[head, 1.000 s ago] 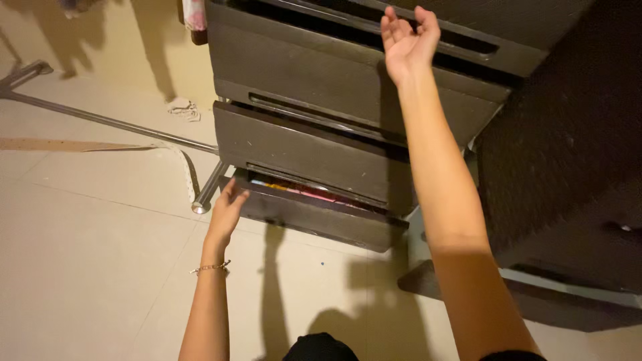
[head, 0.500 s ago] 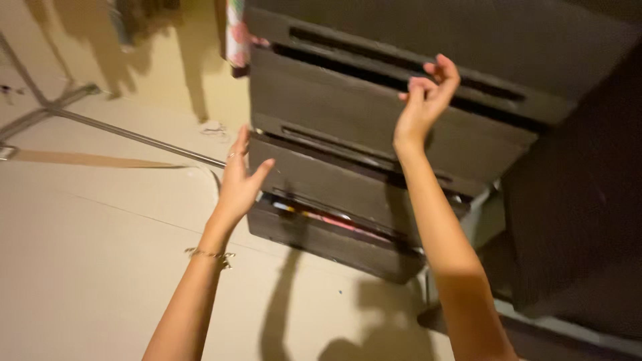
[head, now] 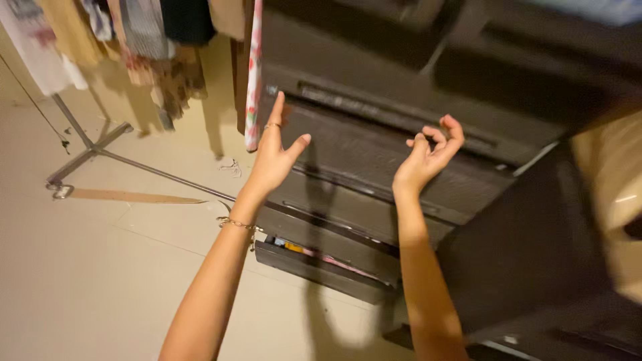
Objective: The person opens and closes multiple drawers in a rattan dresser and a wardrobe, revealing folded clothes inside. They repeatedly open and close the same drawers and wardrobe doors without rearranging or removing items.
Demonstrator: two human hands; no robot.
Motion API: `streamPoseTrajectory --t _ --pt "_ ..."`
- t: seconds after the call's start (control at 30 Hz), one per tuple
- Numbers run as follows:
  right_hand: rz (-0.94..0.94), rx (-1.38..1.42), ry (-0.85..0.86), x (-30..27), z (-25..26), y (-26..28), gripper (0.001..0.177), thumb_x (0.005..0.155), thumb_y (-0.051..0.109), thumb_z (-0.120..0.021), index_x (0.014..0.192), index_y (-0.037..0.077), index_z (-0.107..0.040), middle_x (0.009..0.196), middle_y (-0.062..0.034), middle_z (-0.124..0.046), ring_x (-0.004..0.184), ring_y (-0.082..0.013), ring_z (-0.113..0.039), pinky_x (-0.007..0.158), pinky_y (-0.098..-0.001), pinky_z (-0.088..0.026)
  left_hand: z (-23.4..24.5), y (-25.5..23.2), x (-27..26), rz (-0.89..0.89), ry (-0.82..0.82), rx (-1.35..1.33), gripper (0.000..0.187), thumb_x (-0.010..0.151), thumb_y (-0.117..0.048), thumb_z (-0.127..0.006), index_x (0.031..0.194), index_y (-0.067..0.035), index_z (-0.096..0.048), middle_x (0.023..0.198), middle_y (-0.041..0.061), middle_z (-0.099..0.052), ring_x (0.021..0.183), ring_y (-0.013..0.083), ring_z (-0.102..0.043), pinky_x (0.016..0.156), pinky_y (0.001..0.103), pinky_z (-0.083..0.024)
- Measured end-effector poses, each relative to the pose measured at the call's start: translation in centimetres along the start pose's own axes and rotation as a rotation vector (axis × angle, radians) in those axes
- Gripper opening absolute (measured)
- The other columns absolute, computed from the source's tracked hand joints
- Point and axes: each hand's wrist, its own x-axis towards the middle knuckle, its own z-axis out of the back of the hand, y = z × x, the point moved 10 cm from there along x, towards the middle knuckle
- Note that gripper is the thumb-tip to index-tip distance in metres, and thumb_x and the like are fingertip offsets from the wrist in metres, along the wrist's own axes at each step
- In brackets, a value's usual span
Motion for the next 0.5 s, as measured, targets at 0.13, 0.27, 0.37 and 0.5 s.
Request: streamPoseTrajectory --t 0.13,0.27,0.37,0.5 --pt "-0.077 0.043 -0.033 6.0 -1.1 5.2 0.055 0.092 -0.015 -0.049 0.142 0.008 -0.047 0.144 -0.01 -0.048 0.104 -0.0132 -0.057 0.074 -0.0241 -0.055 0.1 -7.5 4.0 0.071 0.003 -0.027 0.096 0.094 -0.024 -0.074 0.167 -0.014 -0.013 0.16 0.024 -0.043 0.146 0.0355 -0.047 0.121 0.045 -0.036" --pt "-0.132 -0.036 -0.053 11.0 -1.9 10.5 0.055 0.092 -0.015 -0.053 0.142 0.008 -0.048 0.146 -0.0113 -0.048 0.105 -0.0147 -0.056 0.076 -0.0244 -0.055 0.4 -13.4 6.8 0.191 0.023 -0.034 0.099 0.091 -0.026 -0.074 0.166 -0.015 -0.011 0.16 0.023 -0.043 0.141 0.036 -0.049 0.117 0.044 -0.037" --pt "-0.126 -0.172 -0.051 13.9 -2.2 14.7 0.062 0.089 -0.013 -0.062 0.146 0.009 -0.047 0.148 -0.0137 -0.041 0.115 -0.0218 -0.052 0.087 -0.032 -0.056 0.6 -17.2 8.8 0.197 0.045 -0.033 0.103 0.091 -0.029 -0.076 0.167 -0.015 -0.008 0.163 0.025 -0.035 0.145 0.038 -0.045 0.12 0.045 -0.036" --pt "0.086 -0.654 -0.021 17.8 -2.4 20.7 0.085 0.086 -0.003 -0.084 0.156 0.009 -0.037 0.159 -0.0162 -0.026 0.15 -0.0364 -0.03 0.122 -0.0532 -0.027 1.8 -21.3 12.2 0.04 -0.01 0.234 0.116 0.087 -0.034 -0.087 0.166 -0.012 -0.005 0.166 0.032 -0.012 0.153 0.0462 -0.021 0.123 0.051 -0.024"
